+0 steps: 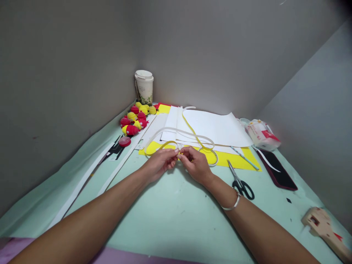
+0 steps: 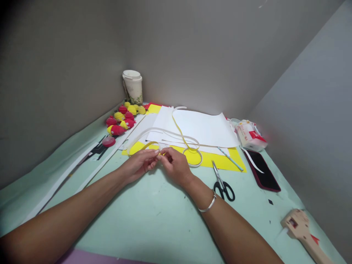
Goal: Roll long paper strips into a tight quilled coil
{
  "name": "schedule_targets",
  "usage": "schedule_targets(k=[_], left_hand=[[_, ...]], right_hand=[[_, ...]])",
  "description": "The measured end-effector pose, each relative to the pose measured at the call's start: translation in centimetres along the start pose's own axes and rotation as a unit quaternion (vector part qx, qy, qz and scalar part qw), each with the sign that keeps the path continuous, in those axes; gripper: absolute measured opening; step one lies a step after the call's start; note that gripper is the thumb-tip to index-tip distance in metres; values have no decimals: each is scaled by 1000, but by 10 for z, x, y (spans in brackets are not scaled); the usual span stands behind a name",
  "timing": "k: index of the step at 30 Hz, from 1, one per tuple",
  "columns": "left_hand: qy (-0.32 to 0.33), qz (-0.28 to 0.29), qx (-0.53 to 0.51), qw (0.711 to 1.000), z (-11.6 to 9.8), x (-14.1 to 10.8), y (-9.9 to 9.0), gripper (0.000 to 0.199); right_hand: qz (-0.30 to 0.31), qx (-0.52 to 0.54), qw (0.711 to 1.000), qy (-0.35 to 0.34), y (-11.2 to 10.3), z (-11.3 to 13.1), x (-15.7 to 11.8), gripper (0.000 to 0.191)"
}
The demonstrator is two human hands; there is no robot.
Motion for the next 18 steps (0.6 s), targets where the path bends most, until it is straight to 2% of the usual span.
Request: schedule_targets(k=[5, 12, 18], left_hand=[[-3, -8, -10, 1000, 0, 0, -1, 23], [2, -8, -13, 1000, 0, 1, -1, 23], [15, -7, -10, 1000, 0, 1, -1, 21]], right_hand=[[-37, -42, 998, -31, -2, 4, -1, 12], [-44, -94, 991, -86, -1, 9, -3, 11], [-44, -93, 991, -88, -1, 11, -4, 12]])
Point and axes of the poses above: each hand's wrist, its own x-axis towards the middle knuckle, its own y-axis out of the palm, z = x × y, the point moved 6 cm from there along x, towards the middle knuckle, and after that the axes turned 15 degrees about x, right-handed, at the moved point
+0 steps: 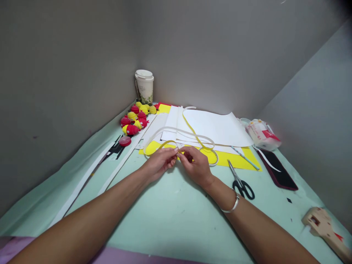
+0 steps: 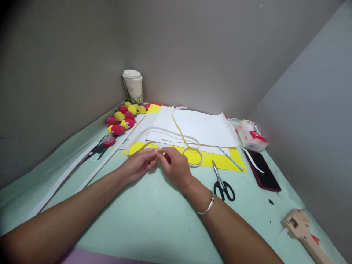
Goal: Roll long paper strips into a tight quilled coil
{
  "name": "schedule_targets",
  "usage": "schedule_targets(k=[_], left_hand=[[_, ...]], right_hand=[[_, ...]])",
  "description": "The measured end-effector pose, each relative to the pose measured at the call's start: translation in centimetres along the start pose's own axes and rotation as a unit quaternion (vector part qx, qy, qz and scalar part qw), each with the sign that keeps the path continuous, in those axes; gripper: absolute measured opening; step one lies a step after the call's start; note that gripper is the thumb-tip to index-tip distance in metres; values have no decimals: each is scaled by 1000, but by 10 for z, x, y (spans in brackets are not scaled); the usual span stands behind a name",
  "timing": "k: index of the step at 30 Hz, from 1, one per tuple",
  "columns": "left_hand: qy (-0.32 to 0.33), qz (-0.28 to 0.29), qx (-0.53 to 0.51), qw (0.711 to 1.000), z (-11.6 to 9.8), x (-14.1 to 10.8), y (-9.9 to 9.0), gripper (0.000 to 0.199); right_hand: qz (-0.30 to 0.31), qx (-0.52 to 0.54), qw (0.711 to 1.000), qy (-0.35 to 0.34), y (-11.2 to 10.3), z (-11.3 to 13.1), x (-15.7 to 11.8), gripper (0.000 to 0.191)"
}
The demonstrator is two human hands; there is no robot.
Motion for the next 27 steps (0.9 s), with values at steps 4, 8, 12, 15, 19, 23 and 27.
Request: schedule_targets(k=[4, 8, 12, 15, 19, 23, 27], left_hand=[[-10, -2, -17, 1000, 1, 0, 0, 20], [-16, 2, -21, 1000, 1, 0, 0, 19], [-17, 3, -19, 1000, 1, 1, 0, 19], [-17, 1, -18, 1000, 2, 1, 0, 19], [-13, 6, -14, 1000, 3, 1, -1, 19], [-12, 12, -11, 1000, 4, 2, -1, 20], [-8, 12, -11, 1000, 3, 2, -1, 21]], right_hand=[[4, 3, 1000, 27, 0, -5, 1, 14], [20, 4, 999, 39, 1, -7, 2, 15], [29, 0, 999, 39, 1, -7, 3, 15], [32, 0, 999, 37, 2, -7, 3, 15], [42, 1, 998, 36, 2, -7, 3, 15], [49, 9, 998, 47, 1, -6, 3, 14], [57, 25, 996, 58, 2, -6, 4, 14]])
Point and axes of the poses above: each hand's wrist, its own x-axis towards the middle knuckle, its own y-axis out of the palm, z = x × y, the point moved 6 cm from there along x, towards the middle knuckle, and after that the axes turned 15 degrees about x, right-handed, at the moved point
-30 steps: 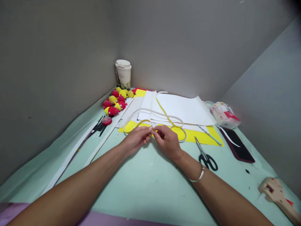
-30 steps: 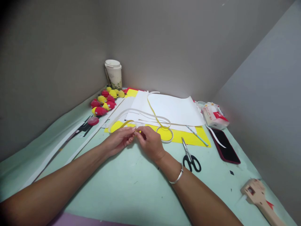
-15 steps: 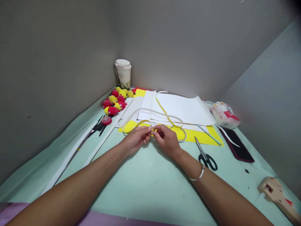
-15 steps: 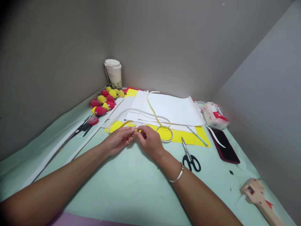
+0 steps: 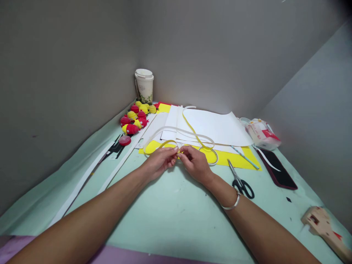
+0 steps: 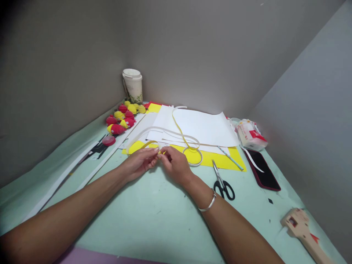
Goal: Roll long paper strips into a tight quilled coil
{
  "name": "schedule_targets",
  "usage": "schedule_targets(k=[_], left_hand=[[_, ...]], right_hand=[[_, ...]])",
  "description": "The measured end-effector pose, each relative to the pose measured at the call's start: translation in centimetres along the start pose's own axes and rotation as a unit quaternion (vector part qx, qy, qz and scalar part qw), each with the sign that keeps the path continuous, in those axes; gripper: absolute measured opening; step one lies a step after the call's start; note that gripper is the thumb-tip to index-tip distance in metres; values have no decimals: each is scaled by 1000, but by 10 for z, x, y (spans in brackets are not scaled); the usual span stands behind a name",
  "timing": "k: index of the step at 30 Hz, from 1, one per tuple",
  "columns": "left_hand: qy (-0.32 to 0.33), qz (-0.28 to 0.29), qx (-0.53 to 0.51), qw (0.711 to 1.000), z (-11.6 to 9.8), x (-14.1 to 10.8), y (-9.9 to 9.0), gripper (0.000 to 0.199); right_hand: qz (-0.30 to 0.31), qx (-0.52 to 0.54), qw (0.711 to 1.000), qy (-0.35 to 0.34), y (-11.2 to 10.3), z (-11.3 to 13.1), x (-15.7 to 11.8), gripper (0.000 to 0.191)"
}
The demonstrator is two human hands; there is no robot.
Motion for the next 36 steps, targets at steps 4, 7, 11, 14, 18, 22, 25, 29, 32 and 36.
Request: schedule_targets(k=[4, 7, 11, 14, 18, 22, 25, 29, 32, 36], left_hand=[[0, 3, 8, 1000, 0, -1, 1, 23], [-2, 1, 5, 1000, 0, -1, 1, 23], [-1, -2, 6, 1000, -1, -2, 1, 22], [-2, 2, 11, 1000, -1, -2, 1, 21], [-2, 1, 31, 1000, -1, -2, 1, 22], [-4, 3, 32, 999, -2, -2, 2, 22], [-7, 0, 24, 1000, -2, -2, 3, 22], [-10, -1, 22, 1000, -2, -2, 2, 22], [-11, -1, 16, 1000, -1, -1, 1, 21], [-8, 2, 9, 1000, -1, -1, 2, 20]], right_hand=[[6, 11, 1000, -1, 0, 1, 0, 13], [8, 18, 1000, 1, 0, 0, 0, 13], [17, 32, 999, 7, 0, -1, -1, 14], [24, 36, 999, 4, 0, 0, -1, 14], [25, 36, 999, -2, 0, 2, -1, 13], [15, 39, 999, 2, 0, 0, -1, 12], [7, 55, 998, 17, 0, -4, -2, 16], [-7, 59, 998, 25, -1, -7, -2, 16], [-8, 56, 998, 15, -2, -5, -2, 13], [-7, 42, 999, 3, -2, -2, -1, 14]])
Point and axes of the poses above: each hand's wrist, its own x-axis towards the middle knuckle, its own y-axis out of the palm, z = x × y, the point moved 6 cm from there along x, towards the middle knuckle, and after that the axes turned 15 degrees about x, right-handed, at the moved point
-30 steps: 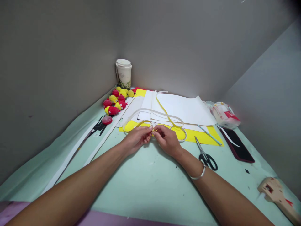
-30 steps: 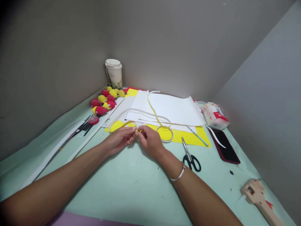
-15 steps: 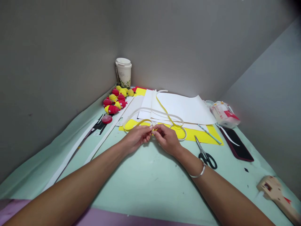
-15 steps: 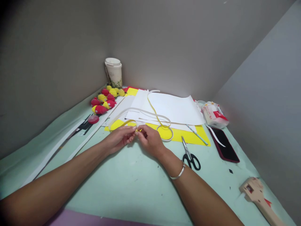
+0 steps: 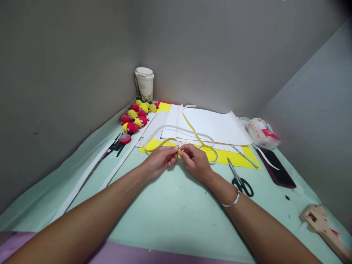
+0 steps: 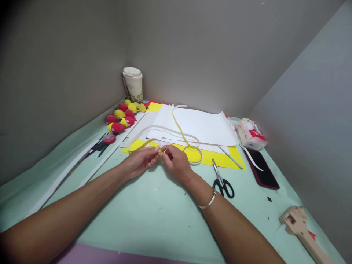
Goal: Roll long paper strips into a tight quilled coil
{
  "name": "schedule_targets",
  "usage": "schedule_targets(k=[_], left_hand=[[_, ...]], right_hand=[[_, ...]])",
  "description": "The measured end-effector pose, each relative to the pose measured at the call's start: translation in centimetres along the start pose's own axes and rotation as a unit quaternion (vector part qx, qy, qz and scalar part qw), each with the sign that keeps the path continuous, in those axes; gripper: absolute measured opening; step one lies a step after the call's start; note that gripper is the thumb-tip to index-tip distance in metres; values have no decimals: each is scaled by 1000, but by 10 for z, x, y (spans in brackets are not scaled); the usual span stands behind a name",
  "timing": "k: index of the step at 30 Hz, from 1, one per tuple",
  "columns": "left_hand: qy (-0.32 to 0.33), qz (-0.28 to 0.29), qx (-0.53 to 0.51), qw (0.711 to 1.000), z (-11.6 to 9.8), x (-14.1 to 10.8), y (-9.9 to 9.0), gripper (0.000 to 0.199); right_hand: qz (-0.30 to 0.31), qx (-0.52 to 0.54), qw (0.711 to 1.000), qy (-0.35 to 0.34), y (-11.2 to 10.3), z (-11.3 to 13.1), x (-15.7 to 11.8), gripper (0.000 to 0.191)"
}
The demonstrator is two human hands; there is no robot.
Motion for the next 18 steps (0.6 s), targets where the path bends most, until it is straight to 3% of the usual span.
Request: schedule_targets(k=[18], left_hand=[[-5, -6, 6, 1000, 1, 0, -1, 18]], right_hand=[[6, 9, 1000, 2, 1, -1, -1, 13]])
Point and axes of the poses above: each hand's wrist, its own x-axis towards the middle knuckle, its own y-axis out of the palm, z = x × y, the point moved 6 cm from there along x, towards the middle knuckle, and after that the axes turned 15 degrees about x, right-handed, at the moved point
